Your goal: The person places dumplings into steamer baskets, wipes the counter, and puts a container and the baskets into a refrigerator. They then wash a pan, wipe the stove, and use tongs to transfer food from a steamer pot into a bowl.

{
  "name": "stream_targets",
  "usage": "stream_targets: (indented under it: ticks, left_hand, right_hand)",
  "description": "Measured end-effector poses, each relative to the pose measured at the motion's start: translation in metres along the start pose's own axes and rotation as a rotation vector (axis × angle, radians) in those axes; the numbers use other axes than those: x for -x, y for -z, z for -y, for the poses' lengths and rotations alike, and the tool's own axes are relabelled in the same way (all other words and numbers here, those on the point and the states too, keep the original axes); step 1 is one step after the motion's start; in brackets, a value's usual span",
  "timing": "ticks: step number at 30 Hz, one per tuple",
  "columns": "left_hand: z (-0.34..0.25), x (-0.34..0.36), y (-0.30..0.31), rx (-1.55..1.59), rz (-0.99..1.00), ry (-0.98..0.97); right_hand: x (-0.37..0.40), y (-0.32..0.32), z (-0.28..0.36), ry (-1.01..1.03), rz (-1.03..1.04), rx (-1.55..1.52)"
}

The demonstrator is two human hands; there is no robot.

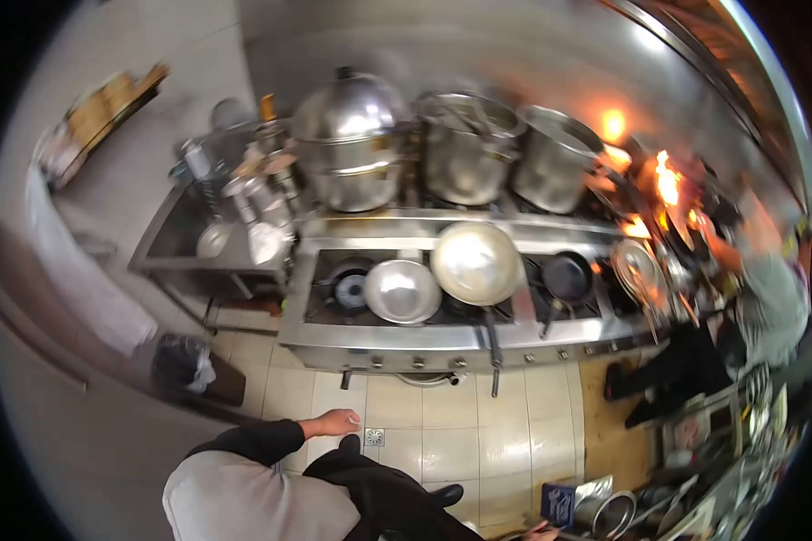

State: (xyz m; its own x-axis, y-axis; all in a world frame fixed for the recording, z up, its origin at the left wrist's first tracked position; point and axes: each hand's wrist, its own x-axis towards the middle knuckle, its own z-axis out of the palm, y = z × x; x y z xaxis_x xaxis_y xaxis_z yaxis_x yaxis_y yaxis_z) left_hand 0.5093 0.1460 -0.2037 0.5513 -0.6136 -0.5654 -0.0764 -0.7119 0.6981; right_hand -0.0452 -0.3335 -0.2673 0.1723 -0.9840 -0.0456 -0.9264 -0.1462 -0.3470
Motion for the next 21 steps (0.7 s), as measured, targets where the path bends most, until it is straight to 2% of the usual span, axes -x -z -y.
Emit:
stream_targets:
  ticks: [1,3,4,5,7,9,10,11,13,14,15,16,17,18,20,21]
  left_hand:
    - [0.010,0.005,0.016,0.005,-0.007,0.030]
    - [0.058,-0.012,0.037,-0.116,-0.068,-0.042]
    - [0.074,-0.015,0.045,-0.158,-0.112,-0.063]
    - [0.080,-0.020,0.063,-0.218,-0.150,-0.090]
    - [0.043,-0.005,0.113,-0.137,-0.155,-0.121]
    - [0.012,-0.002,0.166,-0.044,-0.126,-0.177]
    - [0.011,-0.013,0.190,0.017,-0.173,-0.223]
    - [0.008,-0.027,0.214,0.076,-0.212,-0.274]
    - [-0.025,-0.038,0.278,0.197,-0.454,-0.492]
    - [-0.061,-0.028,0.315,0.342,-0.500,-0.424]
    - [-0.082,-0.028,0.354,0.489,-0.516,-0.540]
    - [-0.104,-0.025,0.392,0.448,-0.610,-0.505]
    - [-0.130,-0.022,0.427,0.304,-0.784,-0.592]
    - [-0.158,-0.015,0.463,0.272,-0.832,-0.702]
    - [-0.194,-0.018,0.538,0.259,-0.813,-0.805]
    - [-0.222,-0.009,0.564,0.206,-0.850,-0.782]
  right_hand:
    - [0.010,-0.039,-0.002,-0.109,0.086,-0.546]
    - [0.043,-0.009,0.091,0.240,0.275,0.201]
    - [0.059,0.013,0.141,0.370,0.361,0.390]
    - [0.073,0.035,0.187,0.400,0.451,0.431]
    - [0.085,0.066,0.265,0.074,0.402,-0.275]
    - [0.084,0.081,0.315,-0.641,0.161,-1.659]
    - [0.044,0.032,0.257,-0.514,0.218,-1.731]
    - [0.040,0.042,0.283,-0.505,0.205,-1.736]
    - [0.045,0.096,0.385,-0.536,0.124,-1.905]
    - [-0.009,0.062,0.353,-0.358,0.331,-1.970]
    - [-0.039,0.055,0.354,-0.169,0.540,-2.001]
    - [-0.066,0.047,0.355,-0.231,0.516,-2.046]
    - [-0.067,0.066,0.392,-0.291,0.488,-2.090]
    - [-0.055,0.083,0.427,-0.298,0.473,-2.102]
    - [-0.022,0.103,0.487,-0.086,0.588,-2.150]
    - [-0.010,0.098,0.503,-0.041,0.553,-2.146]
